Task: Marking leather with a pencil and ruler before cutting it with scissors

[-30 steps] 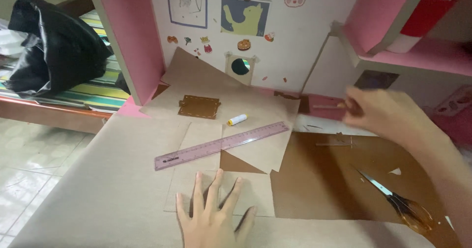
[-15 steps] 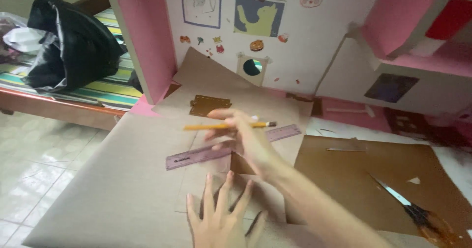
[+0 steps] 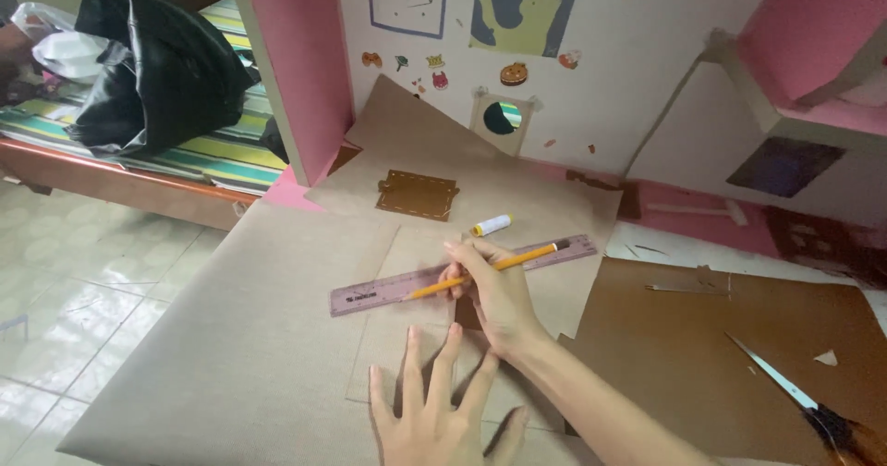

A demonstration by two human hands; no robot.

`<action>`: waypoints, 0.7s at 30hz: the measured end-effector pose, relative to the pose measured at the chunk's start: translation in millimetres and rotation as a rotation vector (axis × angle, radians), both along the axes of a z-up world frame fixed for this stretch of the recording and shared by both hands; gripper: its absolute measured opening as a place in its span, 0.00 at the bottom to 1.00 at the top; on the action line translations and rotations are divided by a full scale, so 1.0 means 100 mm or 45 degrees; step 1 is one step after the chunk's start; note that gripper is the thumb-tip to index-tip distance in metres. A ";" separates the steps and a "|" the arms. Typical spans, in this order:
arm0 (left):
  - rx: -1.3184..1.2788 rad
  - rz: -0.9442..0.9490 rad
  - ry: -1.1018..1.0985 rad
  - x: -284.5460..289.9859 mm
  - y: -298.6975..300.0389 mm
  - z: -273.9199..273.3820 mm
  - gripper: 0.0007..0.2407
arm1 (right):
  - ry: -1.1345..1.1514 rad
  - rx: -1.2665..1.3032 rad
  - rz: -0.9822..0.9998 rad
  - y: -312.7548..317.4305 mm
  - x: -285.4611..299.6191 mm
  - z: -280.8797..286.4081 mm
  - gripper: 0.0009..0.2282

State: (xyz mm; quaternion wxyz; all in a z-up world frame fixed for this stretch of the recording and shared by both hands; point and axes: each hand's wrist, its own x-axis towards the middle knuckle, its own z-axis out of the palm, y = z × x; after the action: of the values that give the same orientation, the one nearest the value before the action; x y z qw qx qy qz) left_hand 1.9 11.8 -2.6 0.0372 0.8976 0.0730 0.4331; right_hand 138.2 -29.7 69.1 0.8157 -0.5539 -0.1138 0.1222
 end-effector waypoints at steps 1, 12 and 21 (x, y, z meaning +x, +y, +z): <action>-0.037 -0.015 0.022 0.00 -0.01 0.00 0.25 | -0.045 -0.076 -0.001 0.00 -0.04 0.05 0.16; -0.273 -0.030 0.187 -0.05 0.02 0.00 0.32 | -0.198 -0.518 0.193 0.06 -0.14 0.07 0.14; -0.183 0.143 0.073 -0.11 0.18 -0.09 0.36 | -0.161 -0.511 0.189 0.05 -0.14 0.09 0.14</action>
State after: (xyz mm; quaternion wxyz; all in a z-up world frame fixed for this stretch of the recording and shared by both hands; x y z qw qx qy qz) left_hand -8.7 29.3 -11.7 0.0750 0.8992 0.1550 0.4022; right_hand 123.8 -24.9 78.6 0.6692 -0.7018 -0.1785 0.1671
